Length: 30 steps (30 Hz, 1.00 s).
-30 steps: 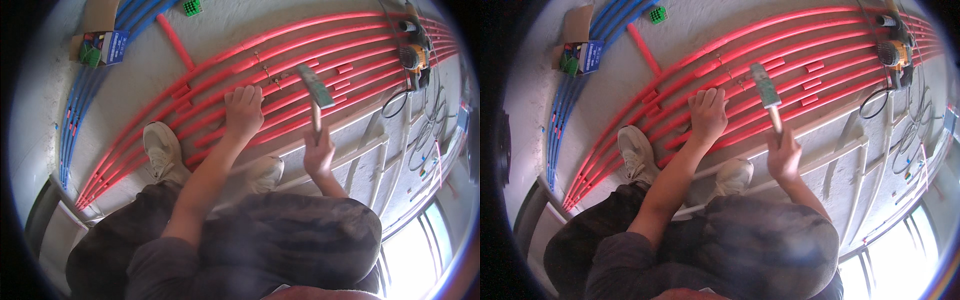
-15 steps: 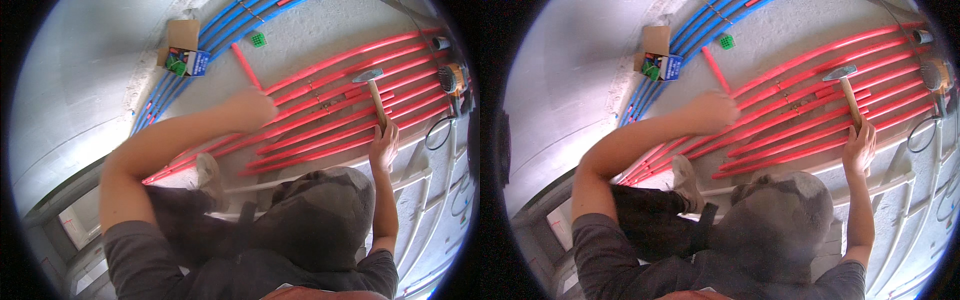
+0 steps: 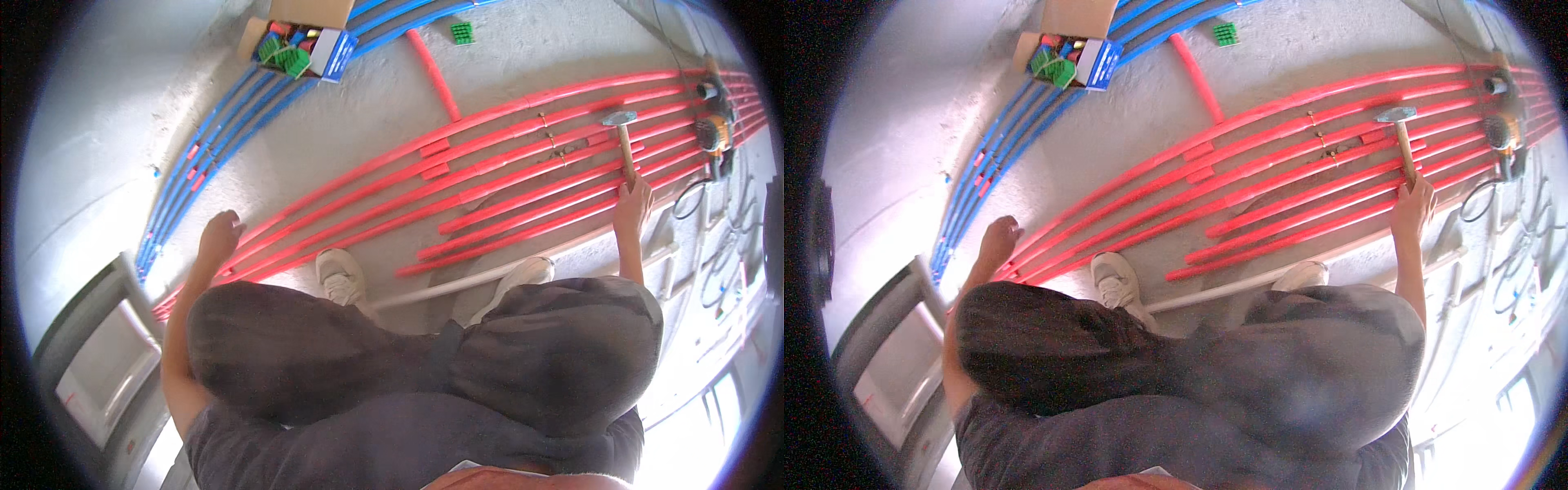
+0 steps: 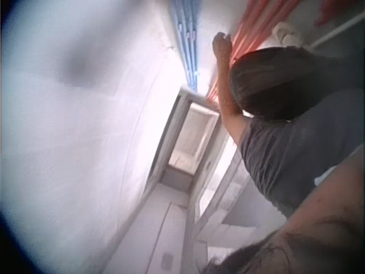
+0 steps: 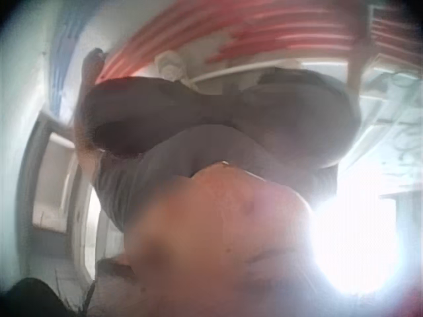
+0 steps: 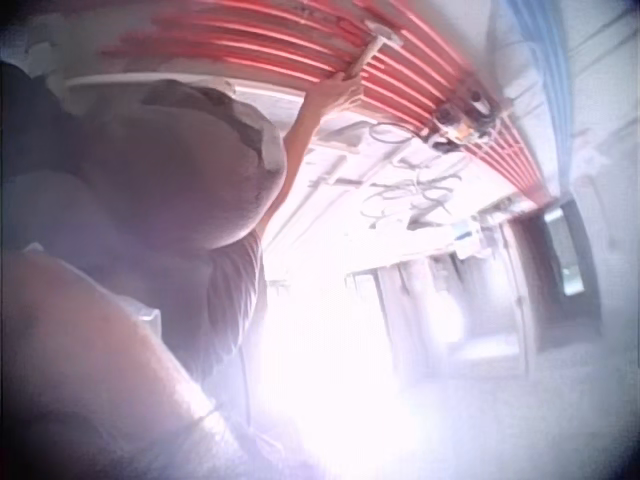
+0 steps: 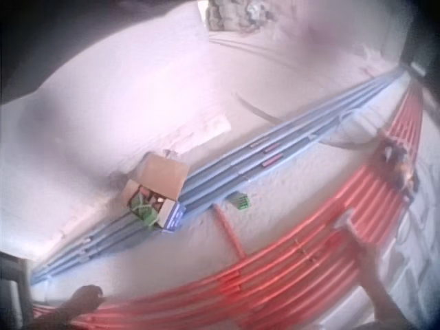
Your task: The person uses a power drill to secure red and blue pipes to the ceiling, then retrieves green pipe clips from a box and uses a hammer to fasten the clips along the pipes. The person repeatedly hammers clips into place while adjusting the pipe alignment.
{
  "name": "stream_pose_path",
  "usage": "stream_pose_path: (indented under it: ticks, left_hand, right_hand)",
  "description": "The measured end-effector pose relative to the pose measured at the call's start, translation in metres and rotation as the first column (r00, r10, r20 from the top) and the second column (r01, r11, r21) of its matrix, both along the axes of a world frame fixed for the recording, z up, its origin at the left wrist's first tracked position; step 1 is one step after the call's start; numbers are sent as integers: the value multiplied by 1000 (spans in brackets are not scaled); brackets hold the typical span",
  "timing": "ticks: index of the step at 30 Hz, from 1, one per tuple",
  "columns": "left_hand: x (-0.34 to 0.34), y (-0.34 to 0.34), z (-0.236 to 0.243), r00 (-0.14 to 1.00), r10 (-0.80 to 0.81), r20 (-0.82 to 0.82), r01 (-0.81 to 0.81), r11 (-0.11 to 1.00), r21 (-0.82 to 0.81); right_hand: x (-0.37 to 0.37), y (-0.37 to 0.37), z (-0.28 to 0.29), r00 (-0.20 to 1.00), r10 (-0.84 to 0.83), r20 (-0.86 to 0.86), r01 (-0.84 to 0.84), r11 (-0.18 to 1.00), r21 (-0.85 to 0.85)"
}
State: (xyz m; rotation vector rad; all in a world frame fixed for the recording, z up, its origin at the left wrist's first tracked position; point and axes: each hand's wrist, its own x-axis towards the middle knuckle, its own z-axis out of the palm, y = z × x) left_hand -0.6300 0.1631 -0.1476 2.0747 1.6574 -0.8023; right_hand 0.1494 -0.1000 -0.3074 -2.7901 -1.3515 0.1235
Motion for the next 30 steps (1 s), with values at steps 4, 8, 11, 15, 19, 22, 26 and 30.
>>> stream_pose_path:
  ticks: [4, 8, 11, 15, 19, 22, 26, 30]
  left_hand:
    - [-79, -94, -76, 968, 194, 158, -203, 978, 42]
    - [-104, -180, -111, 943, 221, 250, -294, 906, 305]
    - [-109, -205, -133, 915, 166, 368, -332, 827, 454]
    - [-123, -233, -160, 842, 5, 539, -365, 741, 564]
    - [-108, -224, -129, 888, 68, 455, -308, 824, 476]
    - [-114, -226, -137, 896, 63, 440, -282, 846, 452]
    - [-128, -233, -146, 904, 44, 425, -239, 877, 417]
    - [-141, -237, -146, 854, 159, 496, -449, 707, 546]
  right_hand:
    - [-33, 18, 38, 986, -52, 156, 66, 994, -82]
    - [-79, 38, 42, 959, 251, 131, -250, 968, -27]
    - [-134, 50, 45, 930, 363, 64, -362, 932, -28]
    - [-206, 63, 55, 857, 504, -111, -505, 863, 24]
    - [-244, 59, 56, 793, 557, -245, -573, 819, 8]
    - [-248, 59, 55, 754, 605, -256, -646, 754, -122]
    - [-258, 69, 54, 623, 700, -350, -773, 619, -137]
    - [-260, 79, 48, 621, 655, -431, -746, 662, -68]
